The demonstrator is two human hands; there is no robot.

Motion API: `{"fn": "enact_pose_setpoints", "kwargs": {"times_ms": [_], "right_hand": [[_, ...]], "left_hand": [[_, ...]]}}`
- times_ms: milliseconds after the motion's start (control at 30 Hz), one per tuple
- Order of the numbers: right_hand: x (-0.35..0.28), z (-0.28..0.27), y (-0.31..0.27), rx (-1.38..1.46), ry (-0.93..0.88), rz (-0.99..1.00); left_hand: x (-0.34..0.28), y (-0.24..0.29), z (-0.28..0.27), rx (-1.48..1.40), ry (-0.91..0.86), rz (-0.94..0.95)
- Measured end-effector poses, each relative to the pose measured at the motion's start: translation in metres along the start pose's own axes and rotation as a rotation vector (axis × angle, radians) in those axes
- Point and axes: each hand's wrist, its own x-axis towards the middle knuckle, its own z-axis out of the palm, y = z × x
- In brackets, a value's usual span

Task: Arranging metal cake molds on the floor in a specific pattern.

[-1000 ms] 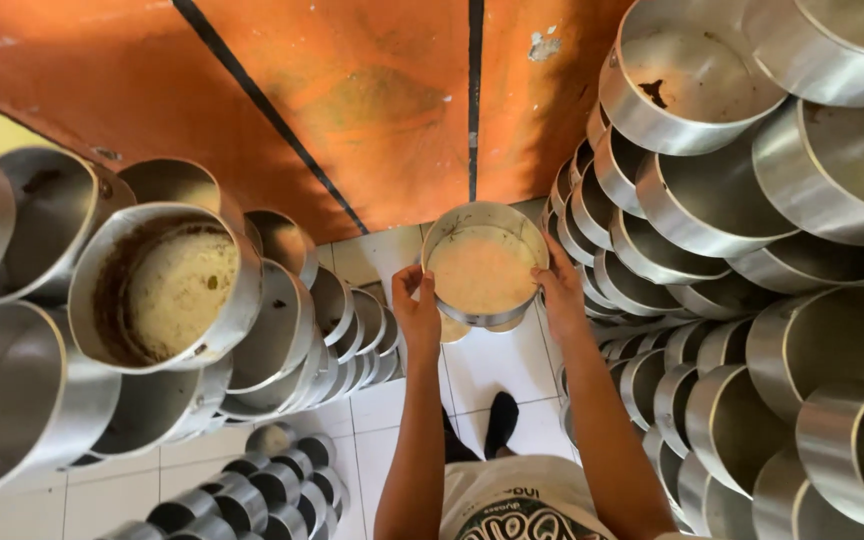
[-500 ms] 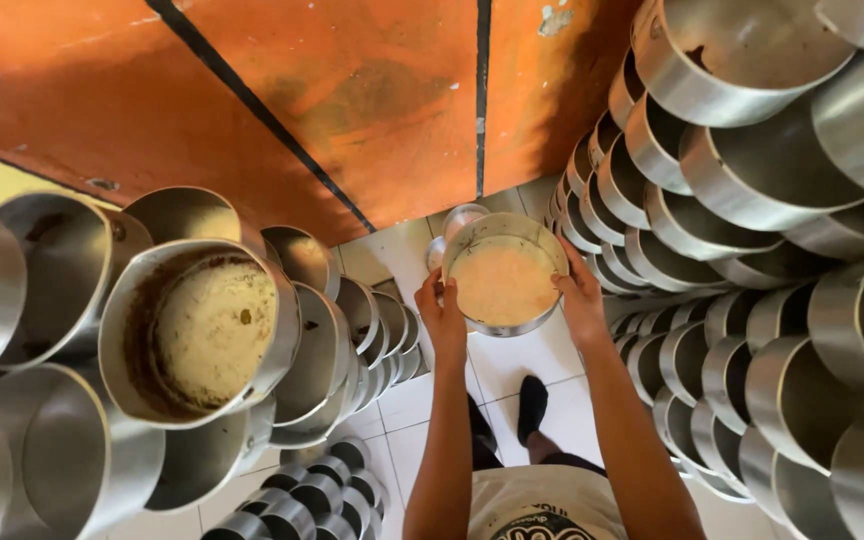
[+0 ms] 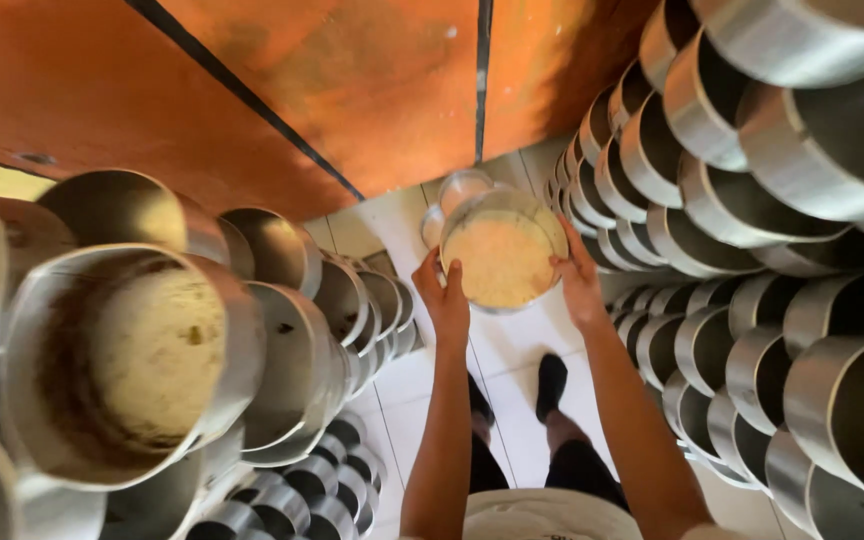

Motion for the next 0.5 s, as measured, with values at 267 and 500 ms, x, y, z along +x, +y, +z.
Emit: {"fn": "enact_pose_setpoints", "kwargs": {"times_ms": [267, 500], "right_hand": [[0.015, -0.029, 0.077, 0.011, 0.068, 0.082], [0.021, -0.063, 0.167, -0.049, 0.020, -0.006]], "left_hand": [[-0.018, -0.044, 0.038, -0.071, -0.043, -0.106], [-0.032, -0.132, 0.077, -0.018, -0.021, -0.079]]}}
